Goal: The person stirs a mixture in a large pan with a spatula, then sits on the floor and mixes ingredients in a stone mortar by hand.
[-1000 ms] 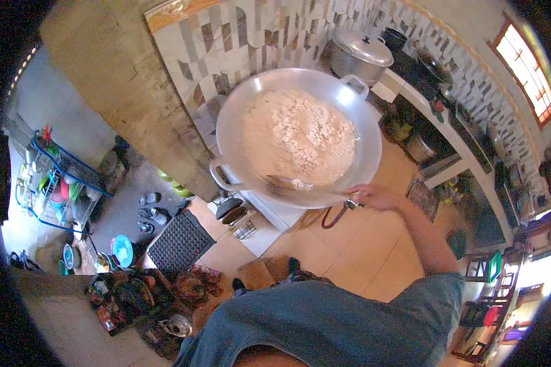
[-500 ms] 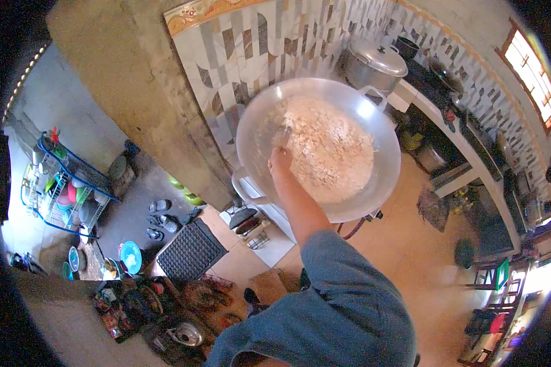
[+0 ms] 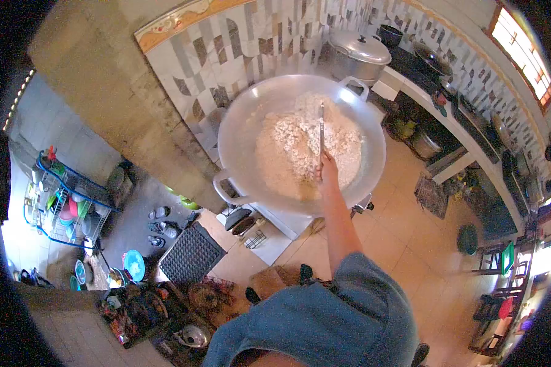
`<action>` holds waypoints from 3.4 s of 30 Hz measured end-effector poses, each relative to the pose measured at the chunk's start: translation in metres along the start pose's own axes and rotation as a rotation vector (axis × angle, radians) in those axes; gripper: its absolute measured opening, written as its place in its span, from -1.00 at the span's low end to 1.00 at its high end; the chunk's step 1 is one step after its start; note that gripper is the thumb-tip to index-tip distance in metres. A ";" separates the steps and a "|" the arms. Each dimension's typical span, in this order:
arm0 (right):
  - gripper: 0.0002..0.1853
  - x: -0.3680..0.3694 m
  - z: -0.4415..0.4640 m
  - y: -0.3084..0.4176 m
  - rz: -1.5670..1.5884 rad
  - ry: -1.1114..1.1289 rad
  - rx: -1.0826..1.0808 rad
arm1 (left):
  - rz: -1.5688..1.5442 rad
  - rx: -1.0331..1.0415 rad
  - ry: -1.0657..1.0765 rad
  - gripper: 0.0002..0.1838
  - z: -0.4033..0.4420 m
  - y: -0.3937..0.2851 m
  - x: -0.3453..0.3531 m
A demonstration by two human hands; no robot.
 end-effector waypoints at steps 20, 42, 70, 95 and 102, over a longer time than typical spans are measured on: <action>-0.53 -0.069 -0.117 0.164 -1.590 0.715 -0.075 | -0.336 0.204 0.202 -0.70 0.042 -0.090 0.085; -0.58 0.131 0.014 -0.070 -1.009 0.297 0.084 | -0.140 -0.013 0.046 -0.70 -0.002 0.060 0.037; -0.55 -0.049 -0.147 0.276 -2.195 -0.045 -0.187 | 0.140 0.106 0.107 -0.69 0.019 -0.045 0.039; -0.74 0.030 -0.071 0.148 -2.205 0.575 -0.791 | 0.230 0.222 0.179 -0.67 0.031 -0.088 0.081; -0.56 -0.035 -0.165 0.230 -2.141 0.431 -0.083 | -0.161 0.419 0.135 -0.66 0.077 -0.173 0.070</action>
Point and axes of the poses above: each hand's wrist, its own z-axis towards the middle knuckle, its own x-axis out of the palm, y = z × x, the point moved 9 cm from there along z, towards the middle knuckle, and after that the axes turned 1 degree about y, right-handed, at the moved point
